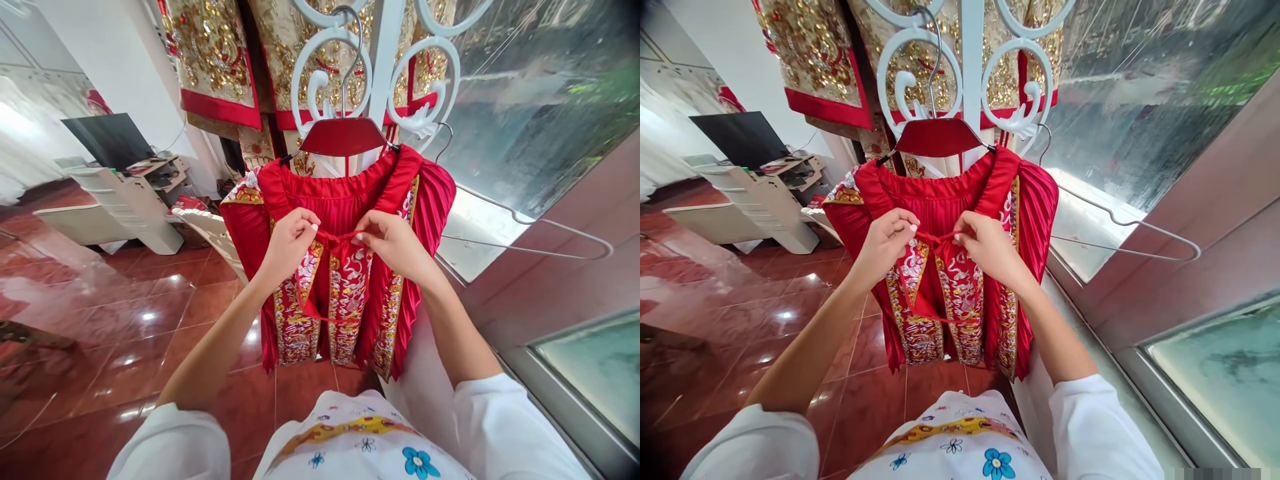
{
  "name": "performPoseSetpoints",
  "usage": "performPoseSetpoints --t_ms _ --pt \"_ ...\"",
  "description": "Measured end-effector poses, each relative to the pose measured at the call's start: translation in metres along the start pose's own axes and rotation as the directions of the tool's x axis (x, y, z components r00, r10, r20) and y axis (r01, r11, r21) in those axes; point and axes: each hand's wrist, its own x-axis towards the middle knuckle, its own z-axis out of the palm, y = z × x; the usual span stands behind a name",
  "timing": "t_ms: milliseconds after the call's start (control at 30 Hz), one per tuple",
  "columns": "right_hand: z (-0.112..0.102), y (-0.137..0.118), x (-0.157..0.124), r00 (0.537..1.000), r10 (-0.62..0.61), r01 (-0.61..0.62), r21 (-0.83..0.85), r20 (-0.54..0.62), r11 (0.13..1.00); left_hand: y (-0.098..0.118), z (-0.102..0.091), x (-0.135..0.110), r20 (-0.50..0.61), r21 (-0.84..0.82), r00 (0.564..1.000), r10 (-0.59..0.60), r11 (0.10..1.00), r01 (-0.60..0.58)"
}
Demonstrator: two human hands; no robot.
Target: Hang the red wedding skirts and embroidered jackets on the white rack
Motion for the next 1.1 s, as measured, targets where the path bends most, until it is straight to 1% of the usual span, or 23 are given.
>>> performPoseSetpoints --t_ms 67,133,200,267,300,367,433,467,500,533,600,667,733,767,800,833,867,900,933,967,1033,1067,1100 --pt "0.002 -0.012 0.003 0.989 0.128 -0.138 0.16 0.069 0.977 0.013 0.001 0.004 0.022 -0.144 0.998 -0.063 0.987 0.066" --pt "0.002 -0.026 0.006 0.979 0.174 -0.192 0.181 0.11 0.965 0.031 0.001 0.01 0.059 -0.226 0.992 -0.113 0.966 0.124" --pt "-0.007 -0.043 0.008 0.991 0.098 -0.106 0.081 0.09 0.991 0.054 -0.002 0.019 0.088 -0.258 0.985 -0.151 0.951 0.169" --pt "-0.027 -0.06 0.01 0.999 -0.046 0.046 -0.046 0.009 0.998 0.079 -0.011 0.028 0.105 -0.283 0.985 -0.14 0.945 0.164" --pt "-0.039 -0.067 0.011 0.992 -0.118 0.112 -0.103 -0.047 0.988 0.089 -0.017 0.033 0.106 -0.3 0.99 -0.096 0.946 0.124" --pt "-0.063 -0.072 0.012 0.965 -0.211 0.181 -0.182 -0.158 0.966 0.101 -0.033 0.04 0.078 -0.338 0.996 0.051 0.941 -0.022" --pt "-0.082 -0.062 0.011 0.948 -0.213 0.165 -0.206 -0.235 0.964 0.096 -0.051 0.042 -0.021 -0.356 0.988 0.154 0.922 -0.151" --pt "-0.087 -0.052 0.01 0.95 -0.177 0.129 -0.193 -0.257 0.973 0.088 -0.059 0.042 -0.073 -0.358 0.987 0.14 0.921 -0.157" --pt "-0.091 -0.041 0.009 0.957 -0.125 0.082 -0.169 -0.261 0.982 0.077 -0.066 0.041 -0.102 -0.362 0.991 0.089 0.925 -0.12" --pt "-0.092 -0.03 0.008 0.967 -0.07 0.035 -0.144 -0.246 0.989 0.065 -0.072 0.038 -0.098 -0.371 0.995 0.016 0.927 -0.052" --pt "-0.09 -0.012 0.007 0.983 0.016 -0.037 -0.11 -0.184 0.993 0.044 -0.079 0.031 0.001 -0.373 0.995 -0.099 0.923 0.093" --pt "-0.087 -0.006 0.009 0.996 0.048 -0.056 -0.115 -0.07 0.992 0.031 -0.084 0.023 0.137 -0.308 0.985 -0.109 0.94 0.147" --pt "-0.085 -0.008 0.013 0.993 0.044 -0.028 -0.139 0.113 0.99 0.029 -0.085 0.015 0.198 -0.093 0.978 -0.067 0.992 0.087" --pt "-0.084 -0.011 0.016 0.97 0.05 -0.015 -0.146 0.237 0.989 0.03 -0.084 0.013 0.188 0.079 0.981 -0.042 0.996 0.027" --pt "-0.082 -0.013 0.019 0.927 0.064 -0.011 -0.143 0.37 0.99 0.032 -0.082 0.011 0.148 0.268 0.989 -0.001 0.963 -0.039" --pt "-0.08 -0.015 0.022 0.871 0.078 -0.018 -0.127 0.485 0.992 0.033 -0.078 0.01 0.08 0.443 0.995 0.065 0.891 -0.094" --pt "-0.076 -0.016 0.025 0.82 0.084 -0.037 -0.094 0.567 0.995 0.034 -0.072 0.011 0.001 0.578 0.988 0.153 0.806 -0.125" --pt "-0.072 -0.016 0.028 0.789 0.076 -0.062 -0.044 0.61 0.997 0.033 -0.065 0.013 -0.073 0.663 0.966 0.247 0.736 -0.138" --pt "-0.066 -0.016 0.031 0.789 0.053 -0.081 0.018 0.612 0.997 0.032 -0.057 0.016 -0.135 0.704 0.934 0.331 0.695 -0.145" --pt "-0.06 -0.016 0.034 0.821 0.018 -0.082 0.087 0.571 0.993 0.03 -0.048 0.021 -0.19 0.716 0.897 0.399 0.682 -0.152" --pt "-0.046 -0.017 0.041 0.921 -0.062 -0.016 0.196 0.386 0.98 0.025 -0.031 0.03 -0.278 0.67 0.84 0.467 0.72 -0.179" --pt "-0.04 -0.018 0.044 0.956 -0.096 0.036 0.211 0.277 0.977 0.022 -0.024 0.035 -0.309 0.62 0.827 0.469 0.759 -0.199" --pt "-0.034 -0.018 0.047 0.977 -0.126 0.091 0.195 0.174 0.977 0.021 -0.018 0.038 -0.328 0.553 0.83 0.451 0.804 -0.218"
